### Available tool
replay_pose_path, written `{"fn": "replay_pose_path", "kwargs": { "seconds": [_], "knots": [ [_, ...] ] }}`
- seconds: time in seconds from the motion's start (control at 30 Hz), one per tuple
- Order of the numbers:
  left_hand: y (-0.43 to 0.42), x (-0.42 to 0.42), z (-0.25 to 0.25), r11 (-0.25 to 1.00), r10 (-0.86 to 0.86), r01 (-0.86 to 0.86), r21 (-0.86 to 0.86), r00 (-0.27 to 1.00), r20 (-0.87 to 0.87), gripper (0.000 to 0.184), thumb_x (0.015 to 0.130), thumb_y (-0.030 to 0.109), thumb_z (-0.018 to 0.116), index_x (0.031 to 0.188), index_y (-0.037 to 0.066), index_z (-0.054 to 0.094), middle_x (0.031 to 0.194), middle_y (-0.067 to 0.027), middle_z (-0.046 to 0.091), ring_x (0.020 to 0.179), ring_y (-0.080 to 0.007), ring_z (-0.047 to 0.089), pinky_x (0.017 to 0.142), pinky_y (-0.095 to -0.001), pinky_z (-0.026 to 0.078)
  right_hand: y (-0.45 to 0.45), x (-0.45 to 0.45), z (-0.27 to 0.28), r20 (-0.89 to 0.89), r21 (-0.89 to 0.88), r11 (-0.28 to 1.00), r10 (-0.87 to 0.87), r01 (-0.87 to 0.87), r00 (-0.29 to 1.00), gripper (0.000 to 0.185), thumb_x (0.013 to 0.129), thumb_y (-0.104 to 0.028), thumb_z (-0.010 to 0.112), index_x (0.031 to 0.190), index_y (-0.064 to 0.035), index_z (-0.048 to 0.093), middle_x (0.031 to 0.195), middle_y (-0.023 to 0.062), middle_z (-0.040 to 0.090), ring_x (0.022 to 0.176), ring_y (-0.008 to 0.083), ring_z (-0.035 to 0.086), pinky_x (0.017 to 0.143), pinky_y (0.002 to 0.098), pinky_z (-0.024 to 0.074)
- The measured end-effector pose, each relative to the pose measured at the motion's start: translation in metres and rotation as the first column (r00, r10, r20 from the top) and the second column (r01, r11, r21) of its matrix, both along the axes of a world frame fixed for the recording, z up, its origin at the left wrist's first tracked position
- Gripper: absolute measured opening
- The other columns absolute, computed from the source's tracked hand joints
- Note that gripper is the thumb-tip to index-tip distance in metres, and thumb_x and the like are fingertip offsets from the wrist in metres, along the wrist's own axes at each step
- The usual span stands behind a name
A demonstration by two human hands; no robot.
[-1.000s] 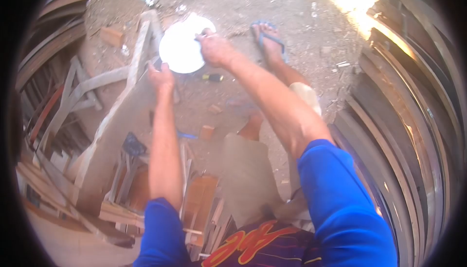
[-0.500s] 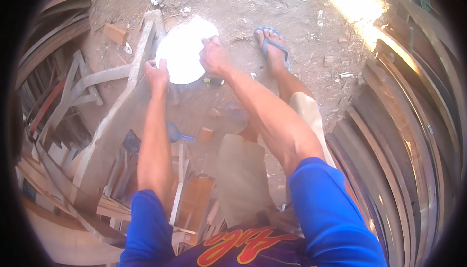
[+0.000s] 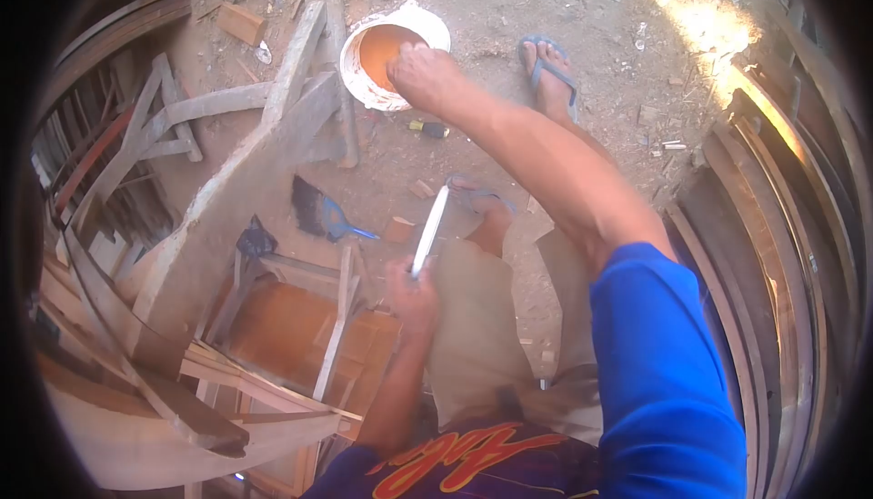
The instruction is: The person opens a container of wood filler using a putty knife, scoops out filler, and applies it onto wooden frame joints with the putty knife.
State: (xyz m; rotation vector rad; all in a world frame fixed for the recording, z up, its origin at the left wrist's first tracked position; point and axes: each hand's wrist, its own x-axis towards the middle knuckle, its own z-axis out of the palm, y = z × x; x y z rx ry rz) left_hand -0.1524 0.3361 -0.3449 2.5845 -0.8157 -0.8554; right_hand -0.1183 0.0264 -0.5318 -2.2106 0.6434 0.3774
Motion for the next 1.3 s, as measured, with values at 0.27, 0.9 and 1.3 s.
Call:
{"fn": "replay_pose_path", "kwargs": {
  "seconds": [0.27, 0.9, 1.3],
  "knots": [
    [0.027, -0.004, -0.016, 0.994, 0.024, -0.001, 0.113, 0.98, -0.196, 0.014, 0.096, 0.007, 0.069, 0.107, 0.001, 0.063, 0.102, -0.0178, 0.06, 0.097, -0.0375, 0.059, 0.083, -0.0468, 0.047, 0.022, 0.043, -0.01, -0.063, -0.042, 0.994, 0.103, -0.106, 0.993, 0.018, 0.092, -0.008, 0.061, 0.102, -0.0002, 0.074, 0.106, 0.0184, 0.068, 0.099, 0.0307, 0.07, 0.08, 0.04, 0.0598],
    [0.025, -0.01, -0.019, 0.991, -0.07, 0.095, 0.094, 0.969, -0.235, 0.035, 0.096, 0.01, 0.068, 0.13, 0.003, 0.06, 0.108, -0.0215, 0.059, 0.102, -0.0423, 0.061, 0.085, -0.0509, 0.049, -0.003, -0.046, 0.06, -0.053, 0.388, 0.763, -0.54, 0.516, 0.84, 0.035, 0.096, -0.02, 0.057, 0.12, 0.0004, 0.071, 0.106, 0.0217, 0.075, 0.097, 0.0308, 0.073, 0.088, 0.0419, 0.0549],
    [0.046, -0.014, -0.014, 0.978, -0.095, 0.125, 0.168, 0.98, -0.178, 0.036, 0.09, 0.006, 0.07, 0.126, 0.008, 0.063, 0.113, -0.0192, 0.06, 0.106, -0.0422, 0.062, 0.087, -0.0502, 0.05, 0.016, -0.07, 0.083, -0.206, 0.617, 0.492, -0.653, 0.614, 0.729, 0.051, 0.092, -0.029, 0.059, 0.133, 0.0011, 0.063, 0.103, 0.0098, 0.069, 0.094, 0.0184, 0.063, 0.086, 0.0348, 0.0494]
  ]
}}
